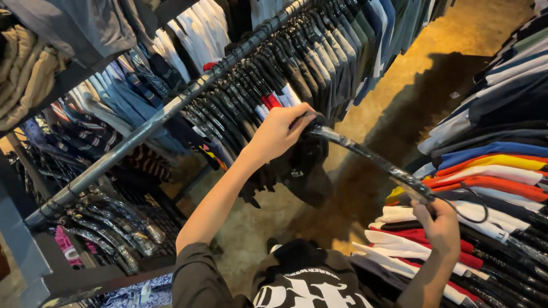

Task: The person browses a clothing rack, removes shirts on hangers, and places them into a red shopping basket. They repeatedly take shirts from the basket, hang them back on the rack, and continue sorting through the available items.

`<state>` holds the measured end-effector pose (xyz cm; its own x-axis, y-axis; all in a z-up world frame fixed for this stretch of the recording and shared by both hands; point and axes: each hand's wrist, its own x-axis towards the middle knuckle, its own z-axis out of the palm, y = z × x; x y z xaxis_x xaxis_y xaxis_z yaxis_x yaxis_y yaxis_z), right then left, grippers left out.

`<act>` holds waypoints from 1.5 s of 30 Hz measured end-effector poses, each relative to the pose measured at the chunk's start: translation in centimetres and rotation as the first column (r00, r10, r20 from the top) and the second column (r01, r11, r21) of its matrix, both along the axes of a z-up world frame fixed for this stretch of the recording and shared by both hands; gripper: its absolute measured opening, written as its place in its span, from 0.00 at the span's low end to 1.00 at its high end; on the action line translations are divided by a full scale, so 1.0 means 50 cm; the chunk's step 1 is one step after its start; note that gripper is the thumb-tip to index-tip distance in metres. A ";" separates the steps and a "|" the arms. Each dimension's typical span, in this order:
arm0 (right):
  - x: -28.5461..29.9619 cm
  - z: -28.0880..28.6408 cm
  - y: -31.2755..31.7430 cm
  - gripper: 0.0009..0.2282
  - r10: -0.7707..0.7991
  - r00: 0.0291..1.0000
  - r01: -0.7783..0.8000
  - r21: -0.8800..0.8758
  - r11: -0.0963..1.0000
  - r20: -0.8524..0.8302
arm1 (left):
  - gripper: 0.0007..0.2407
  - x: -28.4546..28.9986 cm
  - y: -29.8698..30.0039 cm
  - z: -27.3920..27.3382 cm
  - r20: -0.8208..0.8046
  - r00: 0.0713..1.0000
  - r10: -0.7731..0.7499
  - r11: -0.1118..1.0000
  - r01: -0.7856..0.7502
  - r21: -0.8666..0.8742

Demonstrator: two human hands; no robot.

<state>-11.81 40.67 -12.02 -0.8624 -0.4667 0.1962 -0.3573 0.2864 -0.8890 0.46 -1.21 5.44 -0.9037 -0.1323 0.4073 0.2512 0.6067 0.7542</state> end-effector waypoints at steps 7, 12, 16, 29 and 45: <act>0.002 -0.004 -0.074 0.08 0.218 0.976 -0.218 -0.013 0.976 -0.004 | 0.04 -0.004 0.012 -0.004 -0.105 0.982 -0.158 0.920 0.108 -0.377; 0.033 0.043 -0.228 0.06 0.507 0.862 -0.505 0.085 0.859 -0.008 | 0.05 -0.015 0.071 -0.025 -0.063 0.901 -0.429 0.879 0.401 -0.256; 0.069 -0.082 -0.305 0.16 0.483 0.869 -0.481 0.049 0.875 -0.104 | 0.07 -0.021 0.087 -0.025 0.114 0.804 -0.584 0.775 0.593 -0.219; 0.008 -0.215 -0.275 0.15 0.646 0.697 -0.450 -0.512 0.732 0.311 | 0.18 0.088 -0.051 0.138 0.343 0.877 -0.337 0.836 0.446 -0.319; 0.024 -0.130 -0.266 0.18 0.613 0.738 -0.408 -0.536 0.739 0.283 | 0.17 0.134 -0.190 0.129 0.194 0.964 -0.184 0.983 0.178 0.048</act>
